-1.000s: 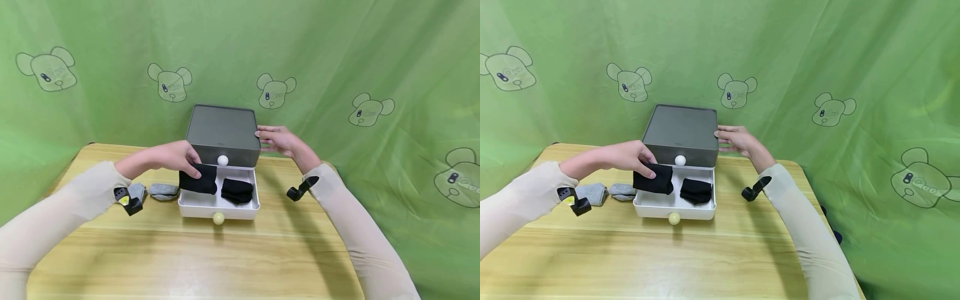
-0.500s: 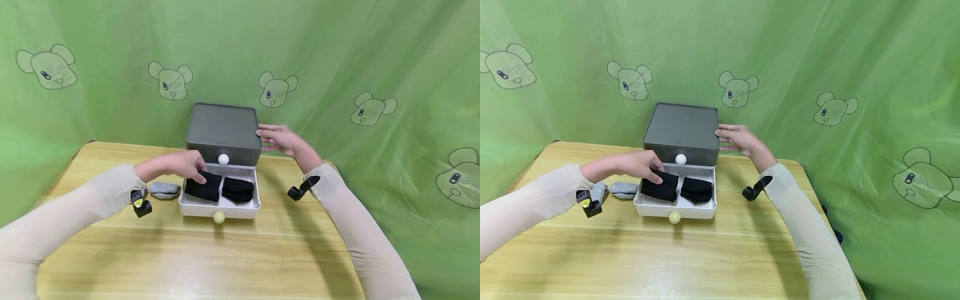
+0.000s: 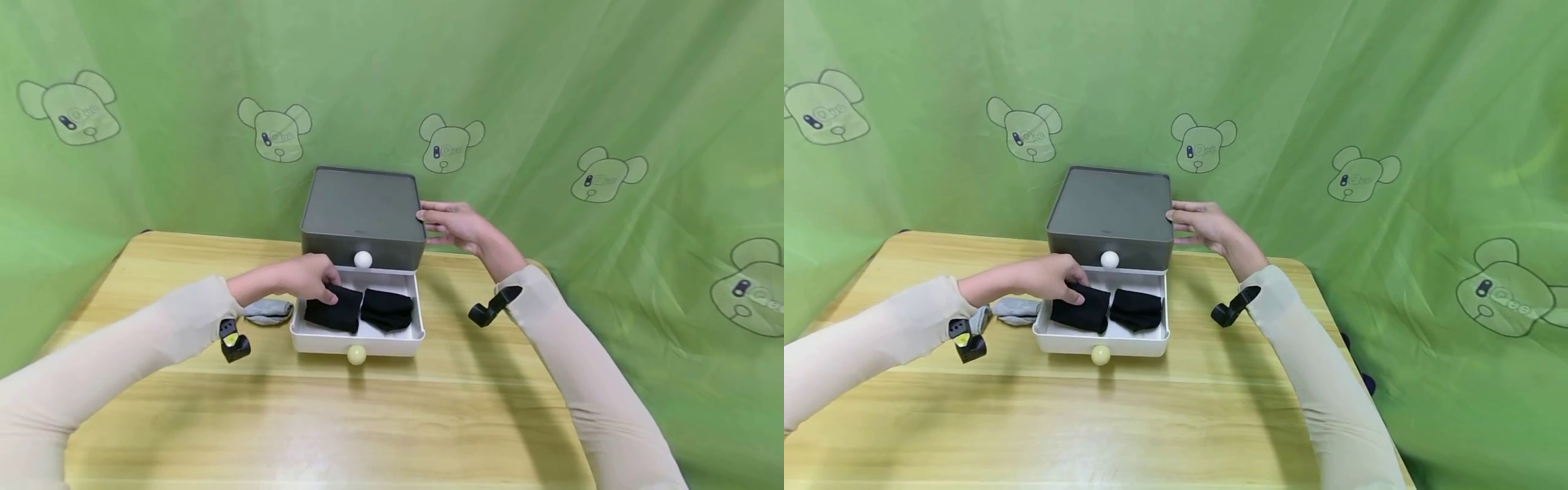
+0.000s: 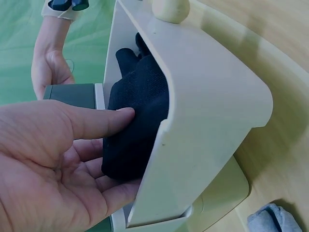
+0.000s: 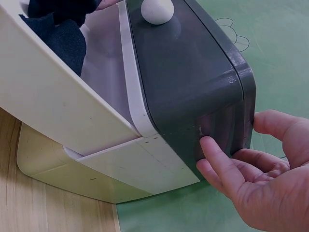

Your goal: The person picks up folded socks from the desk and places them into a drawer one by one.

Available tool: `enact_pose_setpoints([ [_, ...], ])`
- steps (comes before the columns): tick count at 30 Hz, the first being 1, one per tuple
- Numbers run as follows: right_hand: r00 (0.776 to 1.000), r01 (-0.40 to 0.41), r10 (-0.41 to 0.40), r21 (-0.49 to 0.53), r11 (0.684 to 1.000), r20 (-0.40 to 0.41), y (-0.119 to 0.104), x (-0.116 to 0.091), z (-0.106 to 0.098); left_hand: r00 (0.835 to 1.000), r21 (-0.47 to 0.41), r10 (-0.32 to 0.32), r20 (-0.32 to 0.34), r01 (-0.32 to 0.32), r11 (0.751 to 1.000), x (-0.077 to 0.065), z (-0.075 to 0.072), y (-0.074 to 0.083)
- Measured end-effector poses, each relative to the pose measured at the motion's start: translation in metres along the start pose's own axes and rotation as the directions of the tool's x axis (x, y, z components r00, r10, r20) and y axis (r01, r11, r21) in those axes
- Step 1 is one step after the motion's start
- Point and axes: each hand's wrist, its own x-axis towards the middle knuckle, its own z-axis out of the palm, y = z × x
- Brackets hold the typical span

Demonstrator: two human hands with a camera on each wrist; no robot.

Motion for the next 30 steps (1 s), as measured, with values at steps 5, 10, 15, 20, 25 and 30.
enact_pose_setpoints([
  [5, 1.0, -0.005, 0.005, -0.01, 1.0, 0.004, 0.001, 0.0, 0.001, 1.0, 0.039, -0.004, -0.011, 0.004, 0.999, 0.001, 0.004, 0.001],
  [10, 1.0, -0.005, 0.005, -0.003, 1.0, -0.002, 0.001, 0.001, 0.0, 1.0, 0.105, 0.009, -0.016, -0.007, 0.994, 0.005, 0.004, 0.0],
  [15, 1.0, 0.0, 0.0, 0.0, 1.0, 0.003, 0.001, 0.002, -0.001, 0.998, 0.168, 0.059, -0.016, -0.055, 0.984, 0.008, 0.003, -0.004],
  [20, 1.0, 0.008, -0.008, 0.003, 1.0, 0.001, 0.0, 0.001, -0.001, 0.994, 0.185, 0.103, -0.035, -0.095, 0.978, 0.009, 0.003, -0.007],
  [25, 1.0, 0.006, -0.006, 0.011, 1.0, 0.001, 0.0, 0.0, -0.001, 0.987, 0.19, 0.143, -0.066, -0.128, 0.973, 0.008, 0.006, -0.009],
  [30, 1.0, 0.006, -0.006, 0.016, 1.0, 0.005, 0.001, 0.001, 0.0, 0.977, 0.206, 0.189, -0.1, -0.165, 0.965, 0.008, 0.009, -0.012],
])
